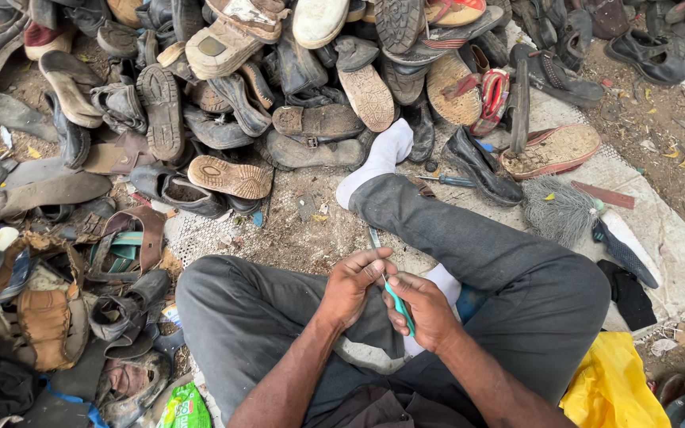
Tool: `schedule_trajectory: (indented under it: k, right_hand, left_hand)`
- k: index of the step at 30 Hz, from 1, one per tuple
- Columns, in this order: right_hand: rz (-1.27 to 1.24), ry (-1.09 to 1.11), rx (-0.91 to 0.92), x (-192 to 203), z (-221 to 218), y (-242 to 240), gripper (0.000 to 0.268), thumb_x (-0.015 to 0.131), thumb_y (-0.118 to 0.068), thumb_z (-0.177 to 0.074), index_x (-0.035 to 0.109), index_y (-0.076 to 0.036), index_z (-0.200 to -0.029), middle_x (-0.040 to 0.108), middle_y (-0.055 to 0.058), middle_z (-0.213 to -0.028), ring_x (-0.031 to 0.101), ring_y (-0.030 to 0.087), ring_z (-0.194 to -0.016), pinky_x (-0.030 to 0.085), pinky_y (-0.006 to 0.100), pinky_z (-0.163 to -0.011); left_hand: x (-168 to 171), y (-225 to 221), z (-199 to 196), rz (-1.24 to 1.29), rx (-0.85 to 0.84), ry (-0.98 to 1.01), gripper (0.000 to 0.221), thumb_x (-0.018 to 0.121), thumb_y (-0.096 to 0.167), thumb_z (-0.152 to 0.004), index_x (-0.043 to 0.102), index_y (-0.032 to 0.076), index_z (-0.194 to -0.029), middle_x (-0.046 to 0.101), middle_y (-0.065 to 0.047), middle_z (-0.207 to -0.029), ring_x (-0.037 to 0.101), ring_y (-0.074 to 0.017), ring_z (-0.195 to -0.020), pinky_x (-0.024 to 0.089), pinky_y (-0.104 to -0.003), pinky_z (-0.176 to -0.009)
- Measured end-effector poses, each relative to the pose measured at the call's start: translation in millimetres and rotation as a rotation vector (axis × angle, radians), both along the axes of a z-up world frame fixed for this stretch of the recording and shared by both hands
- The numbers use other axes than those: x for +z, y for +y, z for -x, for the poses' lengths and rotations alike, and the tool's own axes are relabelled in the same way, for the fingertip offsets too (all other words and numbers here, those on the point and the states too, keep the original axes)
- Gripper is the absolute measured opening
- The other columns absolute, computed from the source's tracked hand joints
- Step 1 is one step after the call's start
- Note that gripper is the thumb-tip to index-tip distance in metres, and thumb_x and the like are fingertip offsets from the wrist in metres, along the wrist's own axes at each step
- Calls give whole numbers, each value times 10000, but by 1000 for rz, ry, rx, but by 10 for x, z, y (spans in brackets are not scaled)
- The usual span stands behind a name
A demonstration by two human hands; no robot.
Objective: The person sits on the ground among a pile of footwear and repairs shoes by using shears and a knife to trim material, applying glue, and pressing soles onto different shoes and boots.
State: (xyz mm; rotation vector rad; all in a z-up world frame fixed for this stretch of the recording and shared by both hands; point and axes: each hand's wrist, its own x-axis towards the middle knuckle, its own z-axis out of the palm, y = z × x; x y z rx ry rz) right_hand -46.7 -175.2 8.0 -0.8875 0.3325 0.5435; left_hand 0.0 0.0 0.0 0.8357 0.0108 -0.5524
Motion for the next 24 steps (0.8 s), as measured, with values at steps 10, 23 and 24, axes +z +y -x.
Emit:
schedule_trajectory:
  k: [10, 23, 24]
  right_hand:
    - [169, 92, 84, -188, -2, 20, 394, 573, -269, -1008, 621, 47, -1238, 589, 44, -740, 500, 79, -462, 370, 250, -365]
    - [1587, -397, 619, -820, -788, 333, 319, 614, -69, -871, 521, 21, -1163, 646, 288, -1111, 678, 461, -1005, 538, 542, -861]
    - [1566, -387, 614, -742, -734, 326, 298, 635, -85, -875, 533, -3, -1143, 639, 273, -1130, 674, 458, -1007, 531, 543, -866]
  left_hand:
    - [-389, 30, -271, -201, 102, 192, 386, 497, 309, -1078, 647, -42, -1131, 695, -120, -911, 631, -173, -725, 550, -343, -648]
    - [-483, 593, -723, -378, 588, 199, 276, 524, 237, -1055, 655, -4, -1022, 686, -101, -839, 615, -168, -663, 527, -322, -614]
    - [-443, 648, -731, -412, 596, 168, 238, 543, 199, -1040, 656, -9, -1014, 685, -100, -834, 612, -169, -652, 524, -319, -604]
